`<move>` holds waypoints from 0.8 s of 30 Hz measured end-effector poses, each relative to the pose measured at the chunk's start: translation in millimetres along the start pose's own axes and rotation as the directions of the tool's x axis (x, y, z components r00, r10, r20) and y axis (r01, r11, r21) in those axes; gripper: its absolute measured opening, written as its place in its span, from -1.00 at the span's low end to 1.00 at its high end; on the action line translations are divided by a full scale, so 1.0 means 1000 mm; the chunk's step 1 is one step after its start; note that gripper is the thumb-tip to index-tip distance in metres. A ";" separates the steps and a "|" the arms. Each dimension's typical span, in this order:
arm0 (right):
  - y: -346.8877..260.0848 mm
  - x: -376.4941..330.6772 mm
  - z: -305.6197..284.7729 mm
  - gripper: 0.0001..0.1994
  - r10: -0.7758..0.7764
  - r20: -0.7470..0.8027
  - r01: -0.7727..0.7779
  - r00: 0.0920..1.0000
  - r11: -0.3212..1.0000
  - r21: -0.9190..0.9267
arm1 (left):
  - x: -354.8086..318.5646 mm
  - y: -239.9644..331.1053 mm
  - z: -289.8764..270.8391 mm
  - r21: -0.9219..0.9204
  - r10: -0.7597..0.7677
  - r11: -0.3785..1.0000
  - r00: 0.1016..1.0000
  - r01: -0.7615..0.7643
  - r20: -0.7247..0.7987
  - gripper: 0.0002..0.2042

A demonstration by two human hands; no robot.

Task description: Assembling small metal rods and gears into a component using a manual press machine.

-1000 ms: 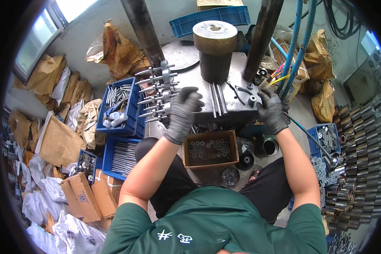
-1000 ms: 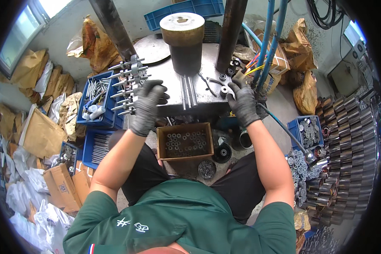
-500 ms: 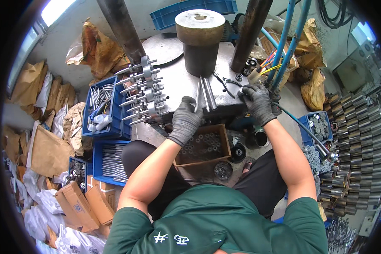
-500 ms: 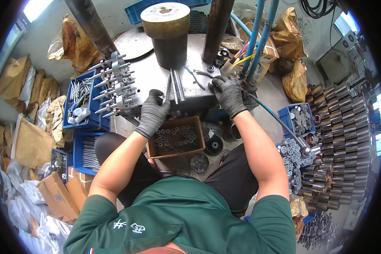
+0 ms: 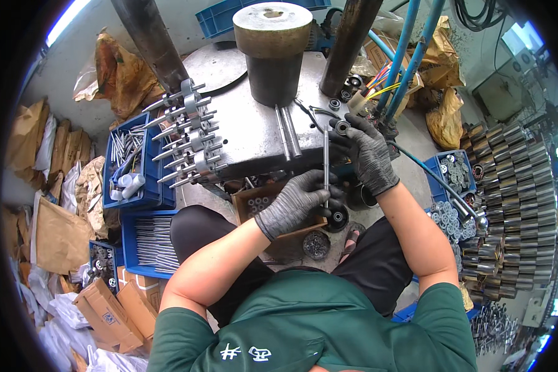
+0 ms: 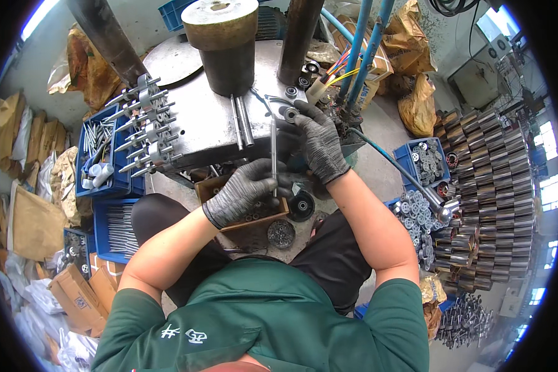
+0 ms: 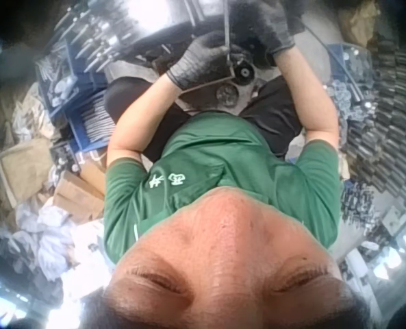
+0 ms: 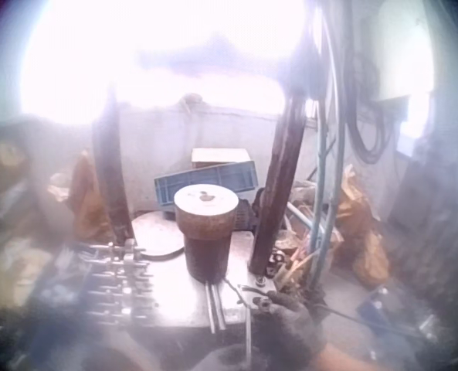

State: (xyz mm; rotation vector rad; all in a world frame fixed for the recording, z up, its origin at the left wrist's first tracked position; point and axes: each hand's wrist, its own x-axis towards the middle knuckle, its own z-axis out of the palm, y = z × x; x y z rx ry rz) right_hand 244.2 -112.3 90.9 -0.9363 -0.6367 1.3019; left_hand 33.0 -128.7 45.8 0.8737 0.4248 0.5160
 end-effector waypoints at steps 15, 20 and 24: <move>-0.010 -0.017 -0.011 -0.73 -0.102 0.136 0.158 0.985 0.850 -0.503 | 0.020 -0.012 0.000 0.378 0.003 0.926 0.999 0.016 -0.051 -0.62; -0.011 -0.027 -0.005 -0.72 -0.066 0.037 0.075 0.997 0.930 -0.359 | 0.020 -0.013 0.001 0.378 0.003 0.926 0.999 0.014 -0.043 -0.64; -0.009 -0.031 -0.005 -0.66 0.218 -0.025 -0.218 0.976 0.953 -0.210 | 0.022 -0.022 0.004 0.522 0.139 0.848 0.989 -0.092 -0.051 -0.67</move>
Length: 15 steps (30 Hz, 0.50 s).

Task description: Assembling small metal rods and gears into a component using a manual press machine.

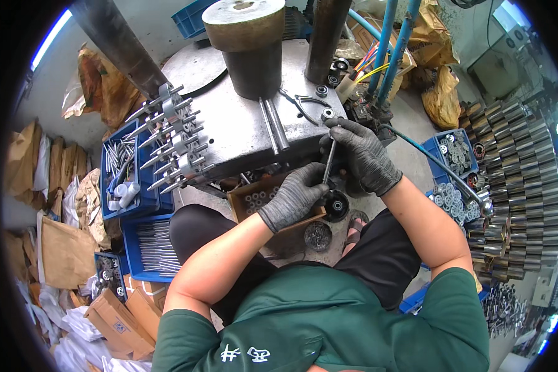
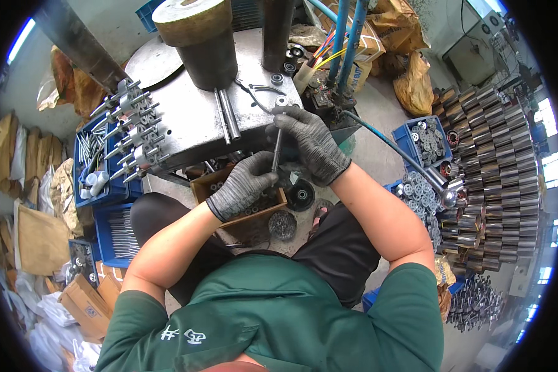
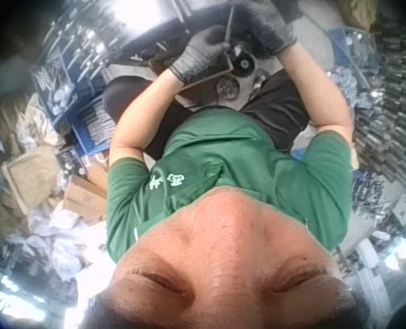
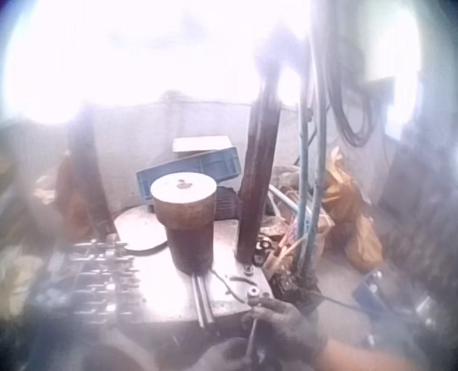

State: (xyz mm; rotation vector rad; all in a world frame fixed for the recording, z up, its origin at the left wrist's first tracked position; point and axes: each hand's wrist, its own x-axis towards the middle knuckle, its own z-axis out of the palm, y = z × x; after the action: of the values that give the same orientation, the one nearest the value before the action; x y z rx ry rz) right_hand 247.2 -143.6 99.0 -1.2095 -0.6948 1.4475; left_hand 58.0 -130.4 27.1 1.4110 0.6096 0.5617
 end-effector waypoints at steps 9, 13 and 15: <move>0.002 -0.012 -0.006 -0.63 -0.219 0.042 0.222 0.975 0.939 -0.262 | -0.001 0.005 0.006 -0.096 -0.032 0.995 0.998 0.037 0.045 -0.64; 0.011 -0.011 -0.006 -0.66 -0.106 0.055 0.100 0.993 0.991 0.092 | 0.002 -0.001 0.010 -0.049 0.025 0.998 1.000 -0.024 0.014 -0.63; 0.024 -0.005 -0.018 -0.68 -0.164 0.107 0.160 0.981 0.986 0.045 | 0.005 -0.010 0.011 0.133 0.083 0.988 0.996 -0.078 -0.032 -0.63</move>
State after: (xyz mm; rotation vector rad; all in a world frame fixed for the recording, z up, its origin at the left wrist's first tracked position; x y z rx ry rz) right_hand 255.3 -157.4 73.0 -1.0264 -0.8199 1.3920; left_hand 69.1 -135.9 17.2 1.5578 0.6311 0.6228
